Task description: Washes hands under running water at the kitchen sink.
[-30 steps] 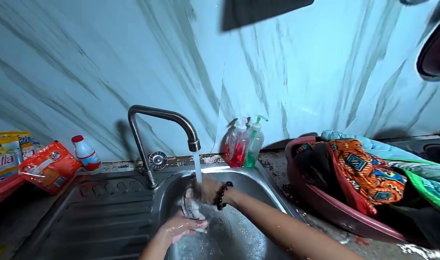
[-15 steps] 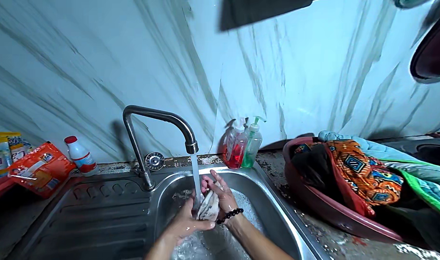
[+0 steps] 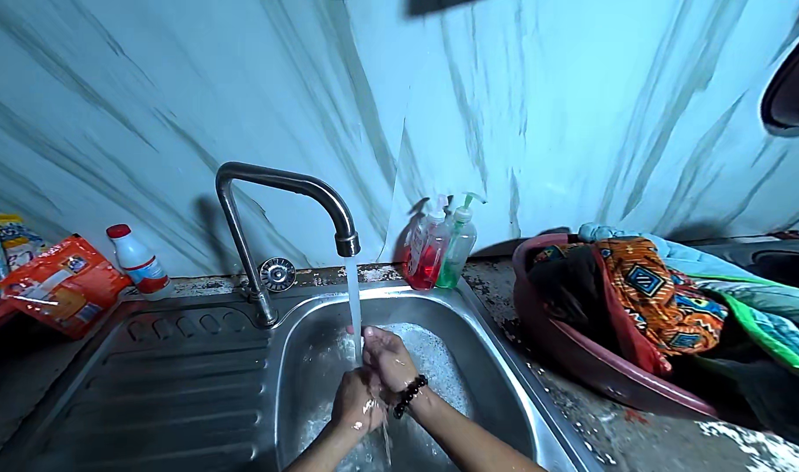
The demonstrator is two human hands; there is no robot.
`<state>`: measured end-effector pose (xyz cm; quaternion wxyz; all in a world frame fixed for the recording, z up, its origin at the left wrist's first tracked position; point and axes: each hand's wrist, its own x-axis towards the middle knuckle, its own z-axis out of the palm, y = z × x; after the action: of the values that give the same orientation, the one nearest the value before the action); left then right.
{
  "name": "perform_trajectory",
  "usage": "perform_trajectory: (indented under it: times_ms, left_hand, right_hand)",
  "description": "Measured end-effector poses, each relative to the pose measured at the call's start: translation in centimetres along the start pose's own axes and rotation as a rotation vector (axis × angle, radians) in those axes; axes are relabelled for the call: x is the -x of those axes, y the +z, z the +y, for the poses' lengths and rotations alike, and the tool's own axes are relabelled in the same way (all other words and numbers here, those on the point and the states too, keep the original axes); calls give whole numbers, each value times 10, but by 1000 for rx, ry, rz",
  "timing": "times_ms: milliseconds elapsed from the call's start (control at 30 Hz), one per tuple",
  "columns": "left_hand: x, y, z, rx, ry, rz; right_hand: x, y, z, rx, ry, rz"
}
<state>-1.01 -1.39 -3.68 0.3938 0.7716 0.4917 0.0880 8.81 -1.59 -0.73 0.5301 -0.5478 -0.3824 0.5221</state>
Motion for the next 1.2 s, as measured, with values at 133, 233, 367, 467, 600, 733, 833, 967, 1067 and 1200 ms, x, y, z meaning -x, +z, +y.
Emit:
perform_trajectory:
  times_ms: [133, 233, 367, 467, 600, 733, 833, 967, 1067, 1200]
  left_hand:
    - [-8, 6, 9, -228, -71, -205]
    - [-10, 13, 11, -423, 111, -309]
    - [-11, 39, 24, -413, 394, -163]
    - [-14, 35, 34, -372, 420, -386]
    - [-10, -17, -2, -315, 247, -779]
    - [-9, -126, -42, -371, 110, -533]
    - [-12, -196, -64, -464, -116, -110]
    - [-36, -230, -94, -331, -177, 244]
    - [-54, -221, -100, -96, -32, 306]
    - [-66, -214, -95, -98, -79, 384]
  right_hand:
    - [14, -15, 20, -420, 166, 270]
    - [26, -28, 31, -625, 233, 396]
    - [44, -57, 6, -374, 213, 322]
    - [69, -107, -44, 281, 48, 114]
    - [121, -178, -80, 1341, 161, -46]
    - [175, -216, -18, 1407, -32, 102]
    - [204, -216, 3, 1349, 110, 120]
    - [205, -217, 3, 1342, 191, 94]
    - [195, -218, -3, 1381, 233, 72]
    - [196, -217, -3, 1357, 284, 84]
